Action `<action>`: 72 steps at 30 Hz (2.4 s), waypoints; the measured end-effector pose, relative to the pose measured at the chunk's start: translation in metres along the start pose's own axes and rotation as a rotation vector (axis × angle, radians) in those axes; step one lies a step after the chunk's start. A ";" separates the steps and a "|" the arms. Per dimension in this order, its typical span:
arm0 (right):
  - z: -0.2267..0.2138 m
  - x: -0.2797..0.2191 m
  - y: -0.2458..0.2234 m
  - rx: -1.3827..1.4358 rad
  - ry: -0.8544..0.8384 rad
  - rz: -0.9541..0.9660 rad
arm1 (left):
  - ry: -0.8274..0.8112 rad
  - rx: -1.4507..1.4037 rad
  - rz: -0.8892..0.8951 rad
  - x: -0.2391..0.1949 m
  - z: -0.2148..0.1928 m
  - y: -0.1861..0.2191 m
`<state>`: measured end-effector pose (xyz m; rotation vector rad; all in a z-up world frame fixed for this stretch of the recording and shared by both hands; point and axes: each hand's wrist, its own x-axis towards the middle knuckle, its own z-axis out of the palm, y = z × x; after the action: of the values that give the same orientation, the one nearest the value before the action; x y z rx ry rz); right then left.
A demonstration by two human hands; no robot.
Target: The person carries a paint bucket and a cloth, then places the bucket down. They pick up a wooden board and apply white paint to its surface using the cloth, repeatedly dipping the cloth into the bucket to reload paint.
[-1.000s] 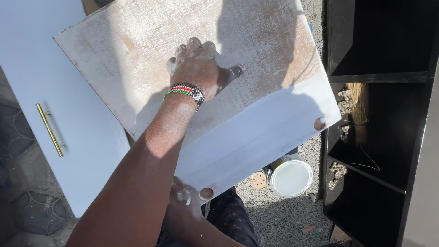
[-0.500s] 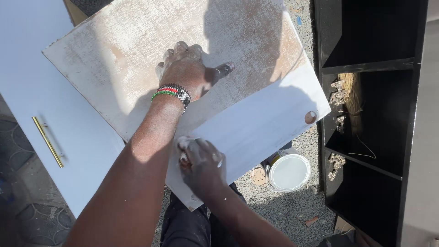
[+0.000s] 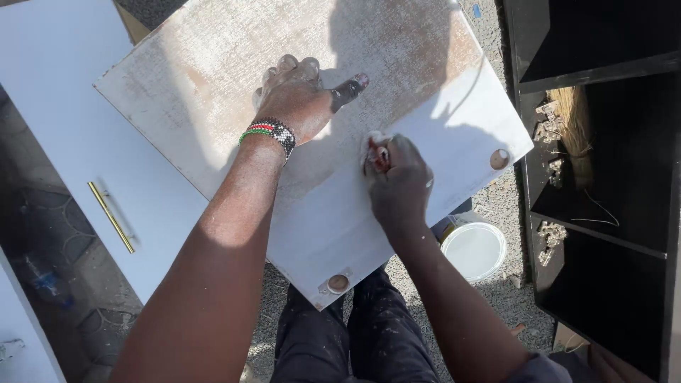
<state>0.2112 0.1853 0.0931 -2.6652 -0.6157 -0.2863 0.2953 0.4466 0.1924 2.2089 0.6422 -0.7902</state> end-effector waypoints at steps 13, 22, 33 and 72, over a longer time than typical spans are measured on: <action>-0.161 -0.154 0.014 0.581 -0.258 0.525 | 0.088 -0.567 0.419 -0.146 0.098 -0.002; -0.081 -0.279 0.273 0.105 -0.631 1.084 | -0.625 -0.578 -0.059 -0.203 0.392 -0.009; 0.061 -0.323 0.361 0.025 -0.761 1.075 | -0.473 -0.628 -0.161 -0.157 0.512 0.000; -0.014 -0.311 0.385 1.531 -0.753 1.701 | -0.276 -0.783 -0.219 -0.153 0.566 0.012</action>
<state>0.1111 -0.2566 -0.1061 -0.9129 0.9833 1.1398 0.0007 -0.0135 -0.0214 1.3125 0.8778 -0.7619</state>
